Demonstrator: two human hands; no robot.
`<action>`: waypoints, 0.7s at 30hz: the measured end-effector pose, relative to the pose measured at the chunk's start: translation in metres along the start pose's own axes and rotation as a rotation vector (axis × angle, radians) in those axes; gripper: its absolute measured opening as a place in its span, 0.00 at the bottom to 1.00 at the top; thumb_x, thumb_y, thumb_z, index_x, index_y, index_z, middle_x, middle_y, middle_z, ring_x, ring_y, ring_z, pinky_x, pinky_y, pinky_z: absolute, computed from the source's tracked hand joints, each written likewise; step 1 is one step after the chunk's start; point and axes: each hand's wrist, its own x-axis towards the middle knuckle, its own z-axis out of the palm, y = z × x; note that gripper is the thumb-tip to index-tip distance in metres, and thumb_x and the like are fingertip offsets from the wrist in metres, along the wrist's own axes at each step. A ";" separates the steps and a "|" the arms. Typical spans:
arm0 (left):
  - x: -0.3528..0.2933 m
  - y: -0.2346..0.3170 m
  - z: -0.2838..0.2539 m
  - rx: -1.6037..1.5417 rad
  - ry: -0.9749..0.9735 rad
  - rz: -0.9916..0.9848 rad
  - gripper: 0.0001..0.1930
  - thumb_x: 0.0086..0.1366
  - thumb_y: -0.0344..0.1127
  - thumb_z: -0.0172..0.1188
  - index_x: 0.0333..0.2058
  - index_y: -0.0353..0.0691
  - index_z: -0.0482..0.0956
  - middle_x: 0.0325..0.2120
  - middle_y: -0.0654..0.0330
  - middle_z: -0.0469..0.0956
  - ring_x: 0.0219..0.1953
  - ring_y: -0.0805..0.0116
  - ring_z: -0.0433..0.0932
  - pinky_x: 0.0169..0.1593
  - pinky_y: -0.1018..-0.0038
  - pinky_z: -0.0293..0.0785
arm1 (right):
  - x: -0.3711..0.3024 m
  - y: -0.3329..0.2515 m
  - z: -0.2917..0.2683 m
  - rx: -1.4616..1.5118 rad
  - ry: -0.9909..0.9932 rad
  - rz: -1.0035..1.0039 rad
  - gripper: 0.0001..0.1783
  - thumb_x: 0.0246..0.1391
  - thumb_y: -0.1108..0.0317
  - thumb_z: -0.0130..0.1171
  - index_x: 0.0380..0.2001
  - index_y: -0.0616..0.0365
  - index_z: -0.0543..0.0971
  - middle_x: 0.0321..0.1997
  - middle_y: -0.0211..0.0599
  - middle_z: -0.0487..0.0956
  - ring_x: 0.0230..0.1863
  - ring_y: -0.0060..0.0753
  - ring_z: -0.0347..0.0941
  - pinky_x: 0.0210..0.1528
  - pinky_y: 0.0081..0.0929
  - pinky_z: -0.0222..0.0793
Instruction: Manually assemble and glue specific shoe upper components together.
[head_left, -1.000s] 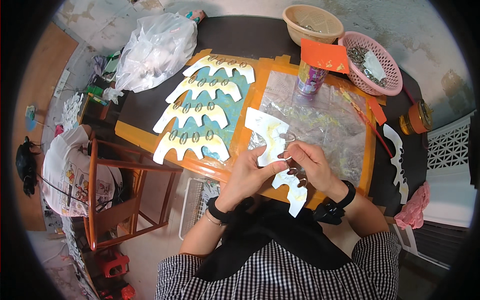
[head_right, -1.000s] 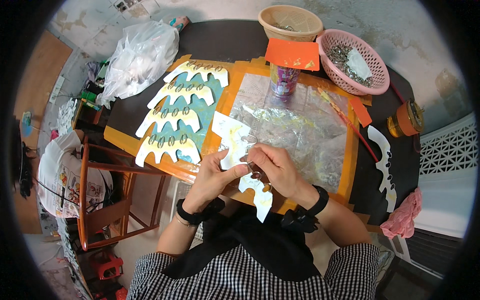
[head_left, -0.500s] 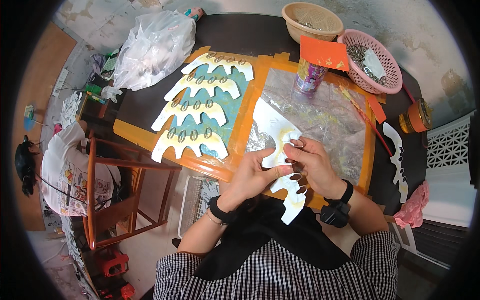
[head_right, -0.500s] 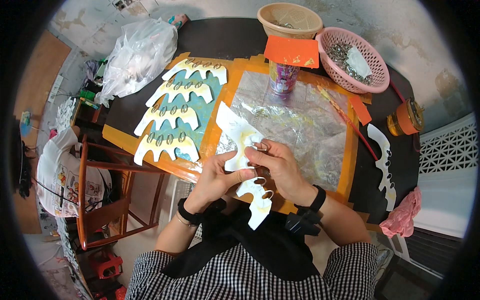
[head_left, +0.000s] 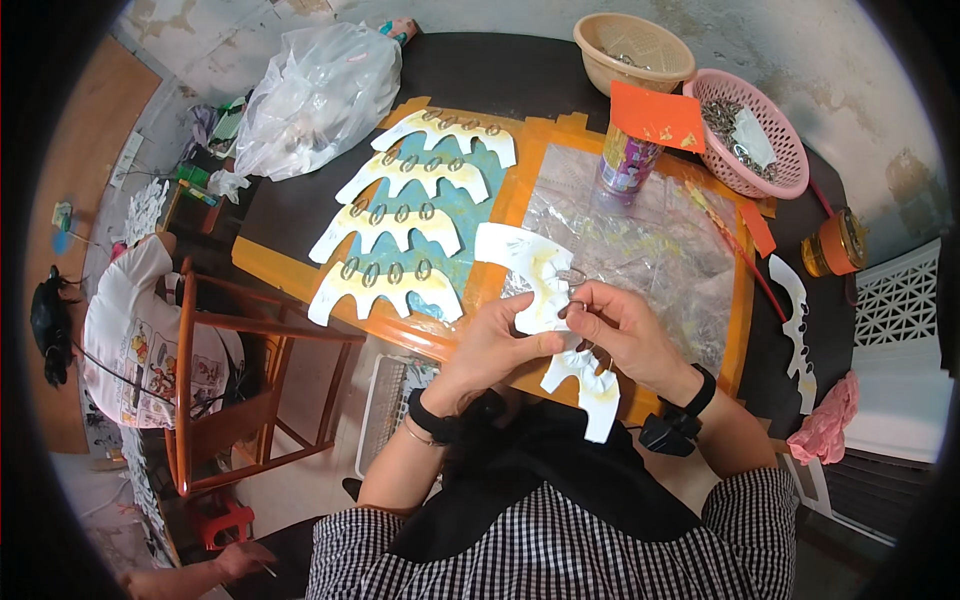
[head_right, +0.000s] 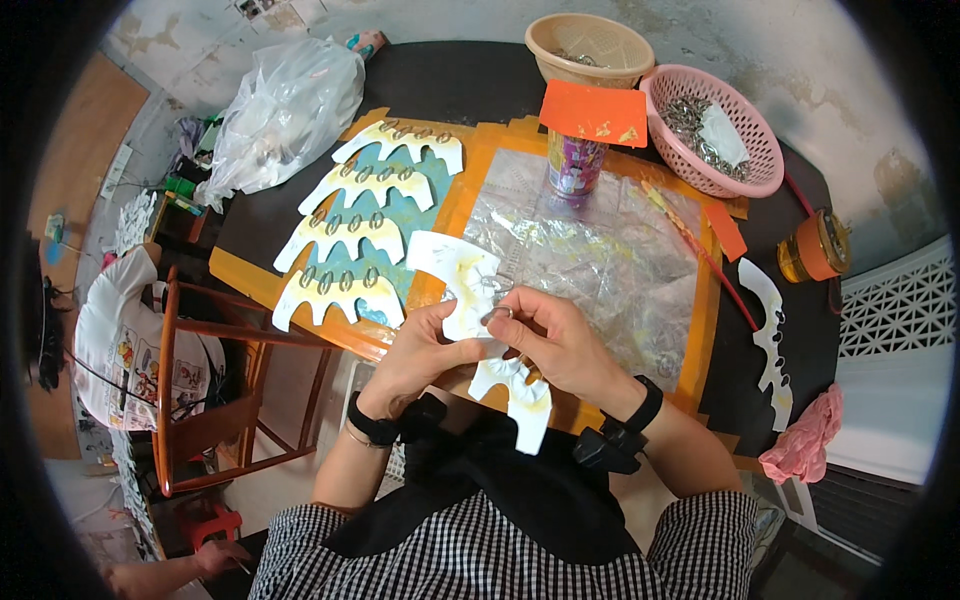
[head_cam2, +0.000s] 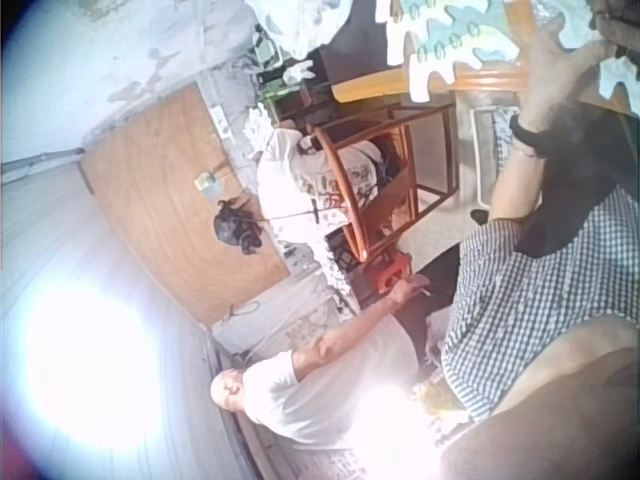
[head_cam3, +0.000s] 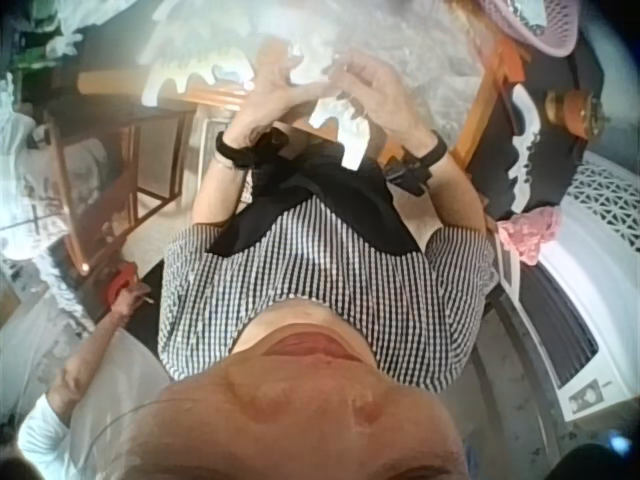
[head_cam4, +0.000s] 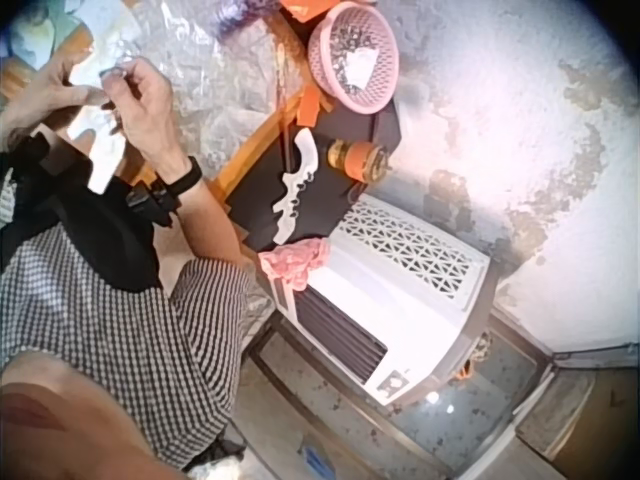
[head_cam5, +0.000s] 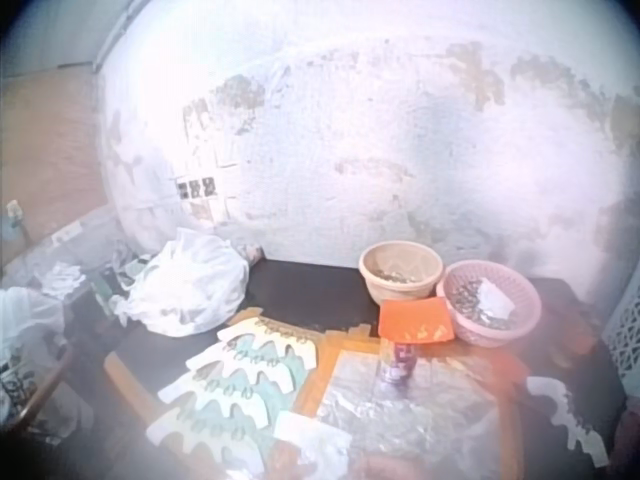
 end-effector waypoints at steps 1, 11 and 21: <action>-0.001 -0.001 -0.003 0.015 -0.043 0.025 0.18 0.67 0.33 0.66 0.53 0.34 0.77 0.40 0.66 0.82 0.39 0.82 0.78 0.43 0.82 0.76 | 0.000 -0.001 0.000 -0.034 -0.006 0.009 0.09 0.68 0.62 0.58 0.39 0.57 0.75 0.34 0.18 0.74 0.34 0.08 0.68 0.36 0.12 0.65; 0.006 -0.015 0.006 0.086 0.213 0.150 0.11 0.71 0.38 0.63 0.43 0.36 0.82 0.30 0.68 0.81 0.32 0.85 0.75 0.35 0.84 0.71 | 0.004 0.015 -0.004 -0.110 0.021 -0.117 0.10 0.69 0.64 0.57 0.40 0.61 0.75 0.33 0.21 0.74 0.35 0.10 0.68 0.38 0.16 0.68; -0.004 -0.015 0.009 -0.134 0.124 0.100 0.10 0.73 0.37 0.59 0.47 0.38 0.79 0.33 0.68 0.81 0.33 0.83 0.78 0.36 0.84 0.74 | 0.001 0.001 0.005 -0.273 0.009 -0.229 0.09 0.61 0.70 0.64 0.38 0.63 0.76 0.31 0.31 0.80 0.34 0.15 0.74 0.36 0.18 0.70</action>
